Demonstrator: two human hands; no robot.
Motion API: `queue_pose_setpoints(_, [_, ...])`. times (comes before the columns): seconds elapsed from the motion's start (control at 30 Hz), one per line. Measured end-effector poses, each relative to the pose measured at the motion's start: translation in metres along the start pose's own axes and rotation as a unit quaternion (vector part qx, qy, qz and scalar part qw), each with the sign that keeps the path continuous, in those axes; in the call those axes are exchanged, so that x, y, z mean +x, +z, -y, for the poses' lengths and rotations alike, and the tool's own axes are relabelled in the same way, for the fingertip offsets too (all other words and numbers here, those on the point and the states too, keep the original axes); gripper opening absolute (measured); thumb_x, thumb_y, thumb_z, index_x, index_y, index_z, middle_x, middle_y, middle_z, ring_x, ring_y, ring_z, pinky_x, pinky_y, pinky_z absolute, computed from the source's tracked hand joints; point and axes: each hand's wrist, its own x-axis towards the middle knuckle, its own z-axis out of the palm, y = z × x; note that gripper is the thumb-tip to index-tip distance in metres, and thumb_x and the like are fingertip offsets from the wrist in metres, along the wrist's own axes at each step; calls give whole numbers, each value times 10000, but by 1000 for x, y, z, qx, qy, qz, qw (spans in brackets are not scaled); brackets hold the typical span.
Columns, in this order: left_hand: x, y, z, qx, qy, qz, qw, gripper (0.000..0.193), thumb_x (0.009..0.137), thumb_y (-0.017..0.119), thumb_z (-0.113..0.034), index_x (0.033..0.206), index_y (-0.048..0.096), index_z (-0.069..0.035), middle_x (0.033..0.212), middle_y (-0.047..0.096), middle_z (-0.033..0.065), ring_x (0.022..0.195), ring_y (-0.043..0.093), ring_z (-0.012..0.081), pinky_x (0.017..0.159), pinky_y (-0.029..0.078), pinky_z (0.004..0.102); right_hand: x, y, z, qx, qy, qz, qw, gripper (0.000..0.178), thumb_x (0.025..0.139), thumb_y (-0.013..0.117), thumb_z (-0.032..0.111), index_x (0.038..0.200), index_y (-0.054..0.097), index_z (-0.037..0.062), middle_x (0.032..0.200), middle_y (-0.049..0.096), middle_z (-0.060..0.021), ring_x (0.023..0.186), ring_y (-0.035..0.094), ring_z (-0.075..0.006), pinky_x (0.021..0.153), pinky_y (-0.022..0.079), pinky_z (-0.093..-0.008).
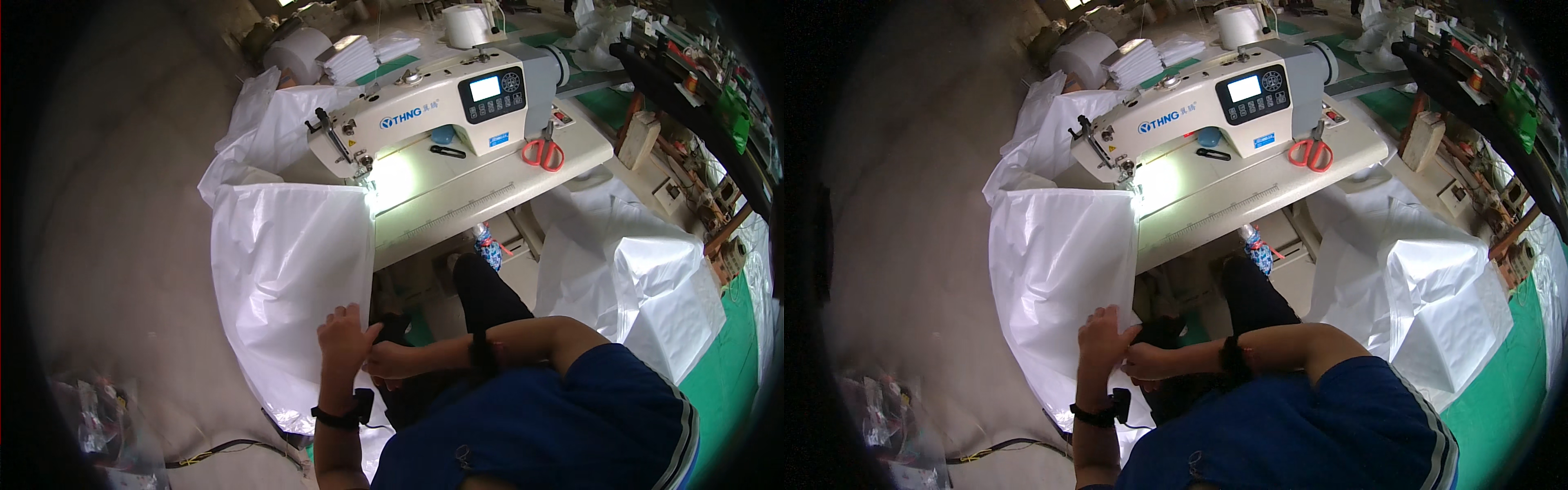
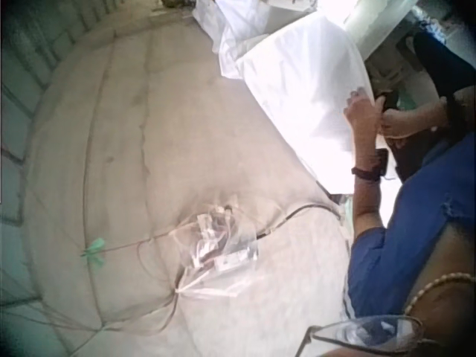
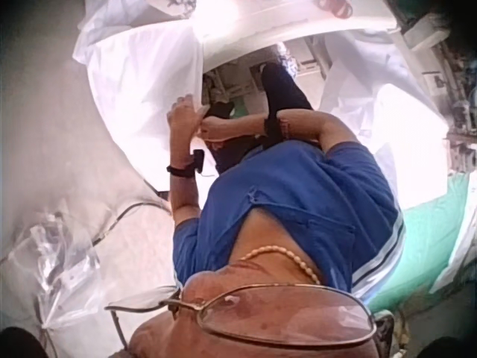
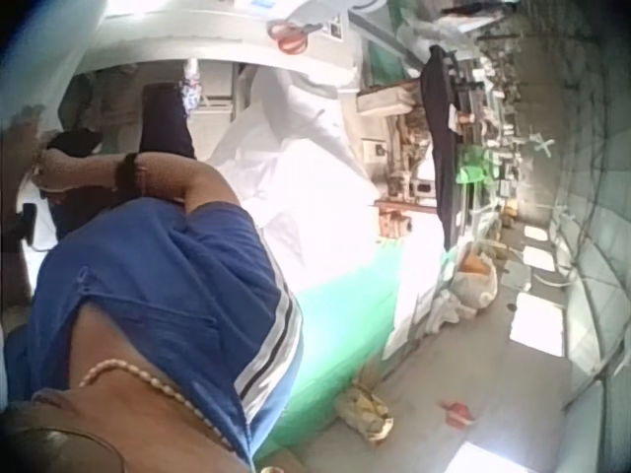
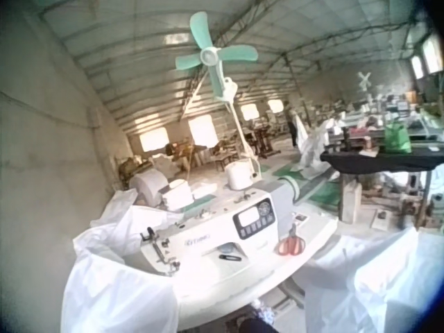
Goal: Sewing edges of large white plastic/vinyl sheets using an industrial sewing machine.
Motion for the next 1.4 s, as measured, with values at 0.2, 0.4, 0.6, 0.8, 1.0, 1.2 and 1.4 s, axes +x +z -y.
queue_pose_setpoints(0.2, [-12,-6,32,-59,-78,-25,995,95,826,489,-127,846,540,-49,874,590,150,764,599,359,666,475,445,3,2,6,-118,-100,-1,988,274,878,538,273,1026,578,46,613,565,-78,480,573,-163,456,519,-304])
queue_pose_setpoints(0.4, [-23,-31,36,-118,-37,-209,970,65,781,542,-79,751,577,-33,926,586,94,920,549,289,785,431,406,28,-32,2,42,86,-308,946,481,813,609,408,978,567,-42,789,601,-123,663,590,-174,594,491,-289])
queue_pose_setpoints(0.6, [-17,-47,30,-41,45,-261,963,52,742,576,-62,778,590,-26,948,614,93,952,548,287,879,382,405,63,-28,-22,154,48,-232,959,291,763,596,201,979,585,5,846,571,-61,748,544,-177,633,442,-312])
queue_pose_setpoints(0.8, [-20,-60,42,-119,11,-251,961,33,705,594,-39,731,613,-32,926,620,93,952,550,293,868,407,421,19,-49,-64,335,94,-21,937,258,794,594,211,993,583,46,875,578,-51,762,567,-196,683,477,-375])
queue_pose_setpoints(1.0, [-20,-64,23,-65,113,-226,965,55,713,571,-24,754,604,-10,1019,598,130,1075,517,324,956,369,440,15,-73,-52,261,28,-274,925,328,796,618,260,1016,565,23,954,584,-80,830,571,-205,696,473,-342])
queue_pose_setpoints(1.2, [-18,-6,-19,-205,231,-94,947,85,760,580,-27,842,597,-9,964,611,172,974,578,317,841,466,377,37,-83,-23,149,45,-245,957,345,771,638,307,933,599,6,838,594,-100,749,565,-194,622,435,-333])
queue_pose_setpoints(1.4, [-9,31,-17,-359,102,-53,926,119,803,573,-95,854,573,13,836,616,164,724,609,315,657,490,370,5,-69,-74,147,-62,-108,981,201,766,617,207,814,636,13,762,618,-54,709,577,-201,615,441,-328])
